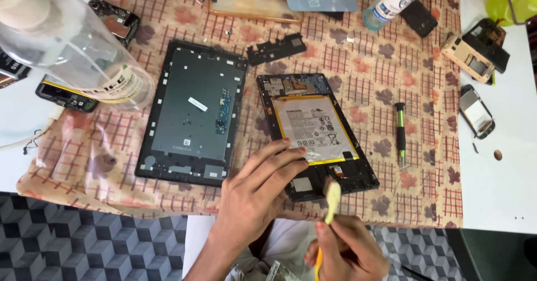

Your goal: The person cleans the interior of a disassembled Samsung tablet using a toothbrush and a screwdriver. They scrub the battery area and edges, then use the screwdriver to scrape adhesive residue from the frame.

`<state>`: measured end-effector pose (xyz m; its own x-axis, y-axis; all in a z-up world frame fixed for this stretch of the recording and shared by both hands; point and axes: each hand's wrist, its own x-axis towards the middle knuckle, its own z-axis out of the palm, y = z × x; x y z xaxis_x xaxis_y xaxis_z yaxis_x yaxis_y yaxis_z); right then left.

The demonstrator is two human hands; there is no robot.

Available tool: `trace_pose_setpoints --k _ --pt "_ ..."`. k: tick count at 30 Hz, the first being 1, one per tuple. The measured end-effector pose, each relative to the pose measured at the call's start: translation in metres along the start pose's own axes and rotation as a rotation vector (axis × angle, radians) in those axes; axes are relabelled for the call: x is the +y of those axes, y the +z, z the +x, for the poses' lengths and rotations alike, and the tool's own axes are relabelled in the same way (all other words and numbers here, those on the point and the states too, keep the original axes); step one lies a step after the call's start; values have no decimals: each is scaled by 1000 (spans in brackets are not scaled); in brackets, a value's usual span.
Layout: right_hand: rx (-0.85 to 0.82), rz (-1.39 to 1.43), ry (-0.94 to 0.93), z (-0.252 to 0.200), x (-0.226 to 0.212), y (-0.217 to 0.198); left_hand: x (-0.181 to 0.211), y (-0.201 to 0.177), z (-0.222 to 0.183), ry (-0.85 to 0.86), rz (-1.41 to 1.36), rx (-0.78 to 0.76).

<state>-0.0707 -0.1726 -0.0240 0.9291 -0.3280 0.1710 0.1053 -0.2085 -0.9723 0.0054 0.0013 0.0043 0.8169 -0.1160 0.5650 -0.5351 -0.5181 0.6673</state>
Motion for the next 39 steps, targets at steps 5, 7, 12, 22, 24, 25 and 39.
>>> trace_pose_setpoints --k 5,7,12,22,24,25,39 --pt "-12 49 32 -9 14 -18 -3 3 -6 -15 -22 6" --pt "-77 63 -27 -7 18 -17 -3 4 -5 -7 -10 18" --pt "5 57 -11 -4 14 -7 -1 3 -6 -2 -3 2" --pt "31 149 29 -8 16 -3 1 3 -7 3 9 -25" --pt "-22 168 7 -5 14 1 1 2 -3 12 35 -6" --pt "-50 173 3 -4 13 2 2 2 -3 9 45 1" --pt "-27 327 -185 -7 41 -13 -1 5 -4 -9 10 -24"
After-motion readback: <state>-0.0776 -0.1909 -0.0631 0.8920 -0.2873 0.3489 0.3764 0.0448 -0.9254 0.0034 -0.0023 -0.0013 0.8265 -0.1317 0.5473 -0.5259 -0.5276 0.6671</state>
